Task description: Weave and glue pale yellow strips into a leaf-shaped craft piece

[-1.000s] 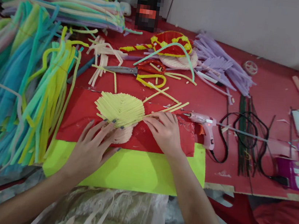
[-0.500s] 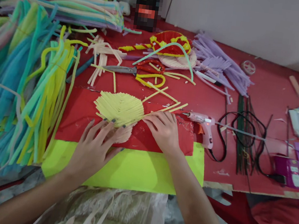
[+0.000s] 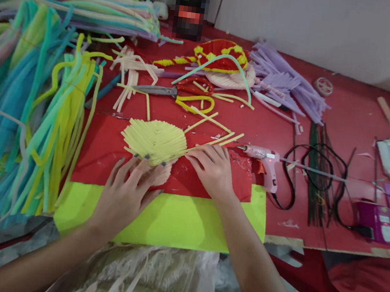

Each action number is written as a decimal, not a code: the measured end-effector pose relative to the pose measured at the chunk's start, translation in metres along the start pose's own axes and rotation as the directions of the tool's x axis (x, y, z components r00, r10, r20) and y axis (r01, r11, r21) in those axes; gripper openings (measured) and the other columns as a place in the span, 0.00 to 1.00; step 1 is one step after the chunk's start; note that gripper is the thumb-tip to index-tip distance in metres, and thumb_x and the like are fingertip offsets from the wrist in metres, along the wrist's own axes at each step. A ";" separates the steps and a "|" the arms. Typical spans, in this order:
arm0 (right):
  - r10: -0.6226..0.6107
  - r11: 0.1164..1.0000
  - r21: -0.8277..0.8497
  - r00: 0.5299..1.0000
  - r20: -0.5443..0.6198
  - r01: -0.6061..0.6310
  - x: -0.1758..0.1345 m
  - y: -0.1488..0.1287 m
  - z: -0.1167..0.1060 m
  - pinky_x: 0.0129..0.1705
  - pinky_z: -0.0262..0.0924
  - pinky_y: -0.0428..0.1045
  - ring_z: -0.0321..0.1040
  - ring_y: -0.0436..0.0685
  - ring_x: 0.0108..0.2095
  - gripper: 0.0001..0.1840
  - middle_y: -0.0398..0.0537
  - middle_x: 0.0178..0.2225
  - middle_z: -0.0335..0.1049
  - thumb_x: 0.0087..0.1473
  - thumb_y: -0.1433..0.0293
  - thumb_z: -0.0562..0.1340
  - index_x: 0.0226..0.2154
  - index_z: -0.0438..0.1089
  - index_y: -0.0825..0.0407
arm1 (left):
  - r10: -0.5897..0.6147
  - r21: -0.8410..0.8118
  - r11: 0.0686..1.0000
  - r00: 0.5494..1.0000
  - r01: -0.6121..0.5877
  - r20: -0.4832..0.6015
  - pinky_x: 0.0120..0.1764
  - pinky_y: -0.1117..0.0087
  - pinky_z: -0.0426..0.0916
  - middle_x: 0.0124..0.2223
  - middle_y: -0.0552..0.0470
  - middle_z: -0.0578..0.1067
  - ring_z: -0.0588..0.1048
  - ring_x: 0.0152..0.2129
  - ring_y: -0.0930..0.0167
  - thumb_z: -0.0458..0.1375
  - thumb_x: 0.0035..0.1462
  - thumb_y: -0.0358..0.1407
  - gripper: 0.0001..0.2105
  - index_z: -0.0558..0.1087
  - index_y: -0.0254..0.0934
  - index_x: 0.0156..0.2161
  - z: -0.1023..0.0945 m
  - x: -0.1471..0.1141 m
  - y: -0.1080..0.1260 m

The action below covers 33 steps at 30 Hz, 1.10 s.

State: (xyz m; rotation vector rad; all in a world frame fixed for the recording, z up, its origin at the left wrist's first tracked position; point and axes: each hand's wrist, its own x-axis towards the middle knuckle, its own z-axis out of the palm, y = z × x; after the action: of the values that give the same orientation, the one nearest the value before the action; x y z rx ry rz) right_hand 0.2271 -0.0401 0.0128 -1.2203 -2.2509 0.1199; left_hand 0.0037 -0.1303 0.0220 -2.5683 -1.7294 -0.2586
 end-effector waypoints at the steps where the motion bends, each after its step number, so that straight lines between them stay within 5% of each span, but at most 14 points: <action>1: 0.001 1.000 0.001 1.000 0.001 -0.001 0.000 0.000 0.000 0.43 0.60 0.52 0.68 0.55 0.38 0.03 0.44 0.37 0.77 0.58 0.70 0.64 0.36 0.75 0.49 | -0.001 0.000 1.000 1.000 0.001 -0.001 0.57 0.48 0.63 0.59 0.40 0.69 0.67 0.54 0.51 0.53 0.64 0.43 0.24 0.65 0.40 0.62 0.000 0.000 0.000; 18: -0.042 0.999 -0.031 0.999 -0.031 0.041 -0.001 0.001 0.001 0.42 0.63 0.53 0.70 0.55 0.38 0.03 0.47 0.39 0.76 0.58 0.71 0.64 0.36 0.75 0.50 | 0.002 -0.012 1.000 1.000 -0.002 0.003 0.57 0.48 0.63 0.60 0.40 0.68 0.67 0.54 0.51 0.53 0.63 0.44 0.25 0.65 0.39 0.63 0.002 -0.001 0.000; 25: -0.067 0.997 -0.047 0.997 -0.031 0.065 -0.019 -0.026 -0.002 0.52 0.66 0.55 0.69 0.59 0.51 0.17 0.55 0.50 0.71 0.57 0.75 0.63 0.50 0.72 0.49 | -0.004 -0.014 1.000 1.000 0.003 -0.019 0.57 0.48 0.63 0.58 0.41 0.70 0.67 0.53 0.51 0.53 0.63 0.44 0.23 0.67 0.39 0.61 0.002 0.000 0.000; 33: 0.024 0.997 -0.077 0.974 0.225 -0.007 -0.035 -0.059 0.003 0.66 0.52 0.63 0.44 0.63 0.68 0.29 0.60 0.67 0.50 0.62 0.68 0.59 0.64 0.56 0.50 | -0.011 -0.027 1.000 1.000 0.011 -0.007 0.58 0.48 0.61 0.58 0.39 0.69 0.66 0.55 0.52 0.53 0.63 0.43 0.23 0.67 0.38 0.61 0.003 -0.001 0.001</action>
State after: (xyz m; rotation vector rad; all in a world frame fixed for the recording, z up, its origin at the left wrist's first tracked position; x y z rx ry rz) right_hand 0.1964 -0.1012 0.0145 -1.3223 -2.4611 0.1905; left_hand 0.0045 -0.1313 0.0190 -2.5733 -1.7502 -0.2930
